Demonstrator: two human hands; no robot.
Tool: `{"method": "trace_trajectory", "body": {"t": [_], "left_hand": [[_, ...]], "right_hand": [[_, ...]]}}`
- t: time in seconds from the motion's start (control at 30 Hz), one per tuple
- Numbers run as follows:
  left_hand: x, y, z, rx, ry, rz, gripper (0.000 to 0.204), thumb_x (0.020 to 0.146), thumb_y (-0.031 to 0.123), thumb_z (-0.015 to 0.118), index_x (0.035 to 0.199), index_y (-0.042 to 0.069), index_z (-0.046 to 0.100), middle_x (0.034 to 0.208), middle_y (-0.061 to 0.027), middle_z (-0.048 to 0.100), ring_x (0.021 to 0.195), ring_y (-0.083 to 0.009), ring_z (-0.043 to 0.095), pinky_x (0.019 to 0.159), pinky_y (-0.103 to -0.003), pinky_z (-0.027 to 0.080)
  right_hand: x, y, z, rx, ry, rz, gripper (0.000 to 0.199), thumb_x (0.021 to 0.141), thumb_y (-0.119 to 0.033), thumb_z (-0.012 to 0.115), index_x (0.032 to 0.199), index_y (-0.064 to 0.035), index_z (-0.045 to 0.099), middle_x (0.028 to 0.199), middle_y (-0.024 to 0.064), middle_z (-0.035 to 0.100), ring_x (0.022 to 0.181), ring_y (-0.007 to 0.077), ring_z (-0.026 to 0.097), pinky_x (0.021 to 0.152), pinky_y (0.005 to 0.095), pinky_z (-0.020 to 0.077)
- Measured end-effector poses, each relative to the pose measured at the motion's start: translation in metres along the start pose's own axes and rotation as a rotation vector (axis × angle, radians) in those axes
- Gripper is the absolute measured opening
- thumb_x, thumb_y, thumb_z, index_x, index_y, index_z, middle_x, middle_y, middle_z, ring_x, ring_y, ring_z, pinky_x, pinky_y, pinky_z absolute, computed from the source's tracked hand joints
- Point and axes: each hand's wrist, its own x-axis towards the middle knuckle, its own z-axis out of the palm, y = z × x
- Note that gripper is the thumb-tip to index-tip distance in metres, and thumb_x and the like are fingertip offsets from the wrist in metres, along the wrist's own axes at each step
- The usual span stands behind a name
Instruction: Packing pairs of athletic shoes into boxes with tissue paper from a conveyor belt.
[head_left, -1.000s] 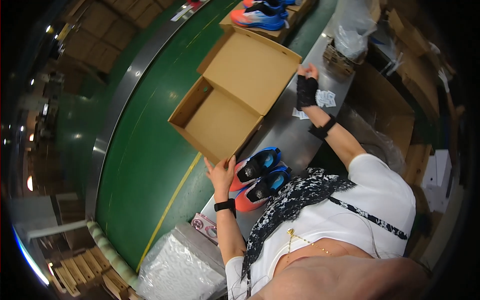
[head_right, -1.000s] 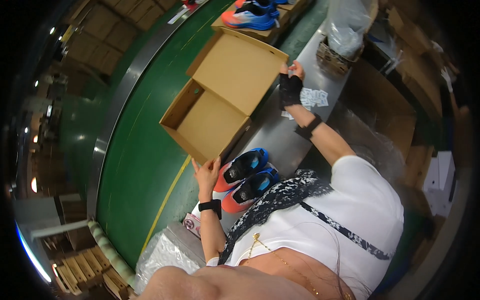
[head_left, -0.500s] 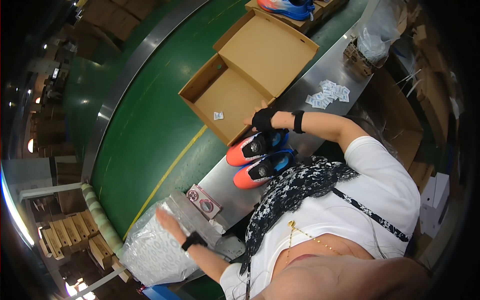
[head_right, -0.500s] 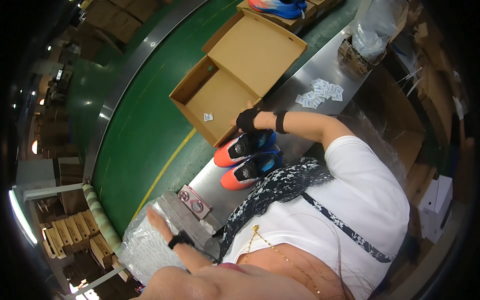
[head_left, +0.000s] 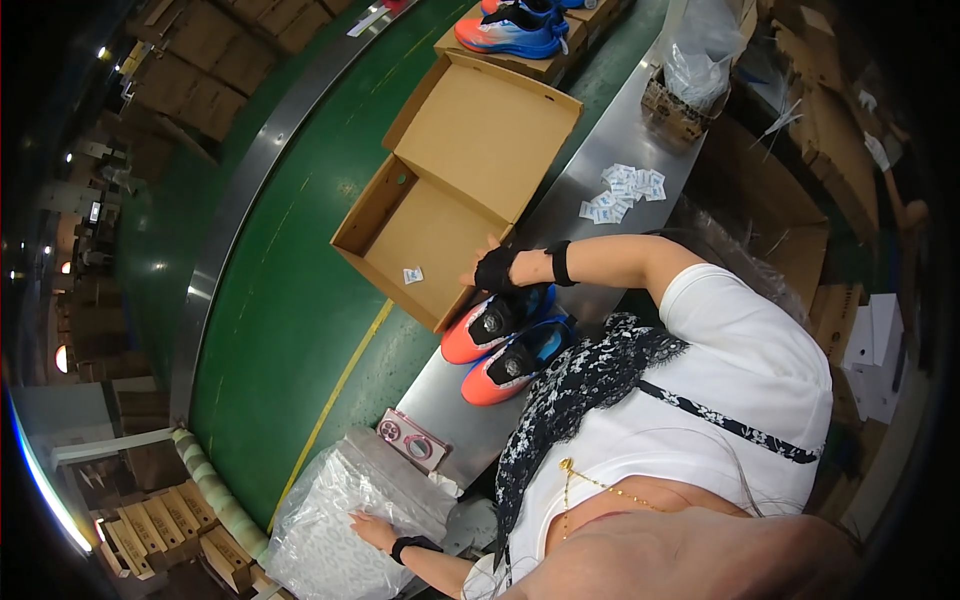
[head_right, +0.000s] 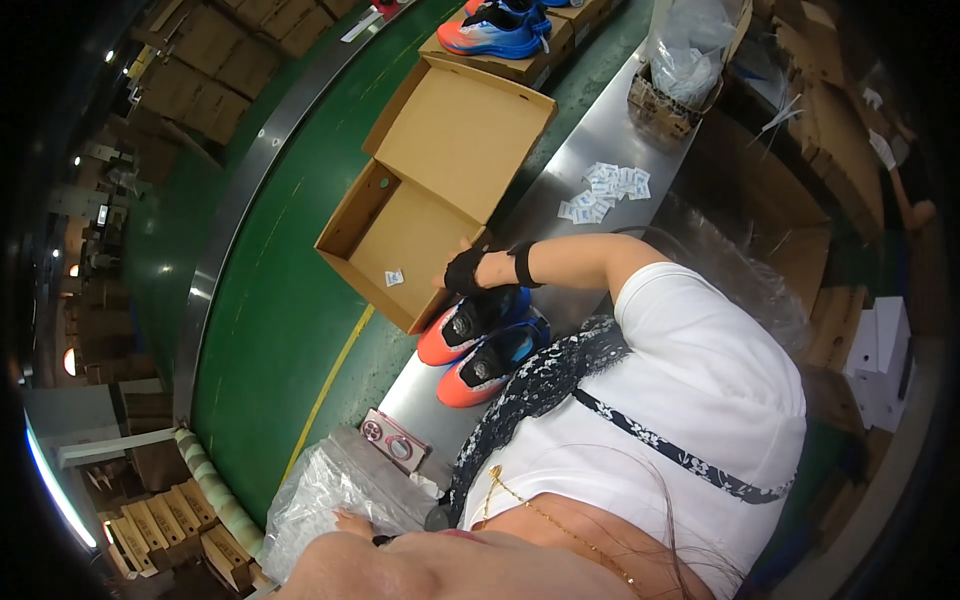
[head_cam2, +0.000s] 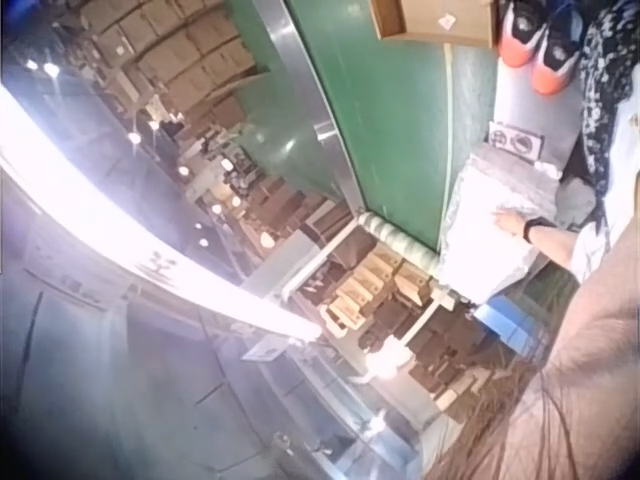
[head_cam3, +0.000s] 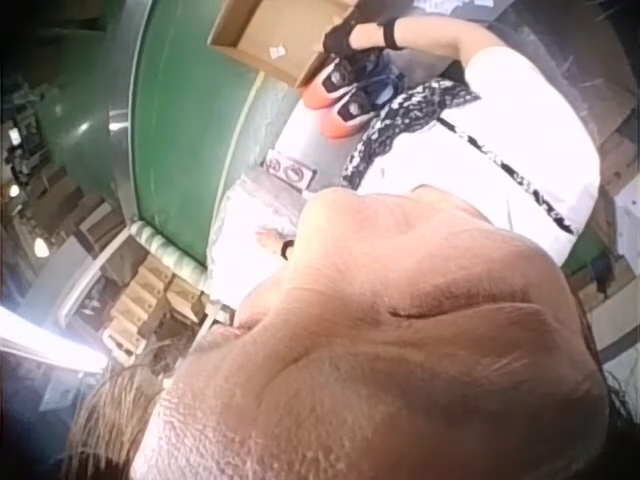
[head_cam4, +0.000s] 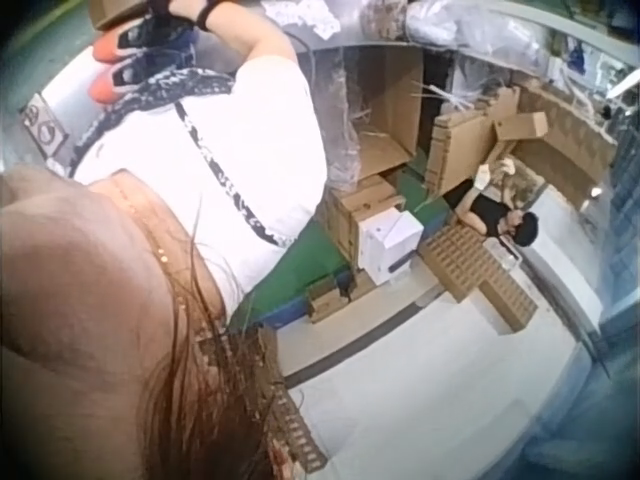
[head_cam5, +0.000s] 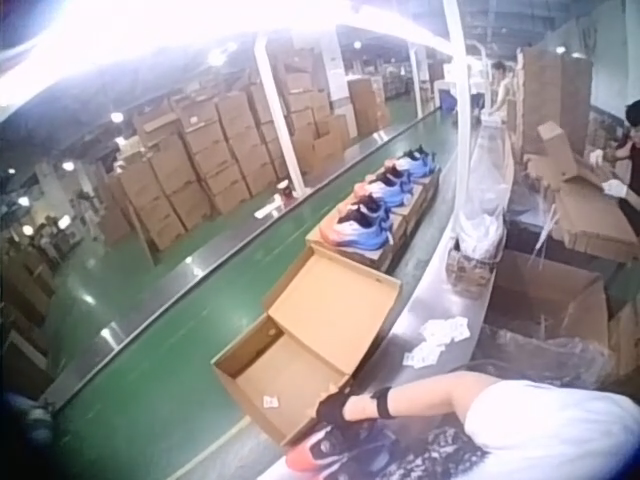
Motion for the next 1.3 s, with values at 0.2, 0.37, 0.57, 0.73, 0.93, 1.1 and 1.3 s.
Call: {"method": "trace_trajectory", "body": {"t": [0.2,0.37,0.57,0.73,0.93,1.1,1.3], "left_hand": [[0.019,0.002,-0.076,-0.18,0.518,-0.241,0.038,0.089,0.024,0.032,0.096,-0.007,0.054,0.094,-0.0256,0.055,0.085,-0.0409,0.051,0.074,-0.042,0.041],[0.018,0.113,-0.142,-0.971,0.554,0.268,0.036,0.087,0.017,0.035,0.104,-0.012,0.049,0.102,-0.0253,0.053,0.092,-0.0331,0.051,0.083,-0.036,0.038],[0.004,0.302,-0.132,-0.865,0.508,0.732,0.021,0.083,0.008,0.04,0.085,-0.007,0.055,0.084,-0.0154,0.057,0.075,-0.0272,0.054,0.072,-0.035,0.043],[-0.034,0.401,-0.147,-1.498,-0.133,0.653,0.041,0.086,0.021,0.047,0.119,-0.004,0.04,0.102,-0.0137,0.052,0.091,-0.0184,0.051,0.075,-0.025,0.041],[-0.026,0.4,-0.116,-0.65,0.282,1.03,0.045,0.082,0.025,0.052,0.118,0.0,0.042,0.124,-0.0257,0.033,0.117,-0.0374,0.031,0.091,-0.05,0.028],[0.01,0.345,-0.054,-0.069,0.292,0.858,0.046,0.08,0.039,0.049,0.116,0.011,0.046,0.128,-0.0241,0.029,0.122,-0.0391,0.021,0.09,-0.063,0.013],[0.048,0.301,-0.01,-0.057,0.34,0.507,0.068,0.075,0.052,0.05,0.127,0.01,0.033,0.132,-0.0242,0.022,0.125,-0.039,0.013,0.09,-0.065,0.012]], "right_hand": [[0.008,-0.007,0.007,-0.004,0.012,-0.054,0.038,0.07,-0.02,0.055,0.107,-0.0135,0.048,0.092,0.0145,0.059,0.098,0.0326,0.051,0.081,0.062,0.0263],[0.012,-0.012,-0.016,0.12,-0.196,0.044,0.054,0.064,-0.026,0.065,0.112,-0.01,0.044,0.094,0.0154,0.059,0.097,0.0334,0.052,0.084,0.0589,0.0278],[-0.018,-0.102,-0.101,1.014,0.047,-0.34,0.076,0.068,-0.018,0.066,0.13,-0.0076,0.023,0.098,0.0135,0.058,0.102,0.0258,0.051,0.085,0.0353,0.0383],[0.035,-0.087,-0.095,1.415,0.534,0.029,0.039,0.073,-0.022,0.062,0.104,-0.0014,0.051,0.096,0.012,0.058,0.09,0.0211,0.054,0.079,0.0312,0.0418],[0.018,0.071,-0.124,1.007,1.201,0.556,0.037,0.071,-0.022,0.061,0.101,-0.0006,0.053,0.096,0.0125,0.058,0.089,0.0232,0.055,0.077,0.0321,0.0433],[-0.041,0.162,-0.155,0.521,1.622,0.786,0.049,0.066,-0.017,0.06,0.108,0.0019,0.045,0.102,0.0196,0.055,0.093,0.0329,0.053,0.079,0.0369,0.0421],[-0.083,0.193,-0.164,0.434,1.788,0.912,0.052,0.065,-0.02,0.061,0.109,0.0033,0.045,0.1,0.0204,0.056,0.091,0.0332,0.054,0.079,0.0361,0.0419]]}}
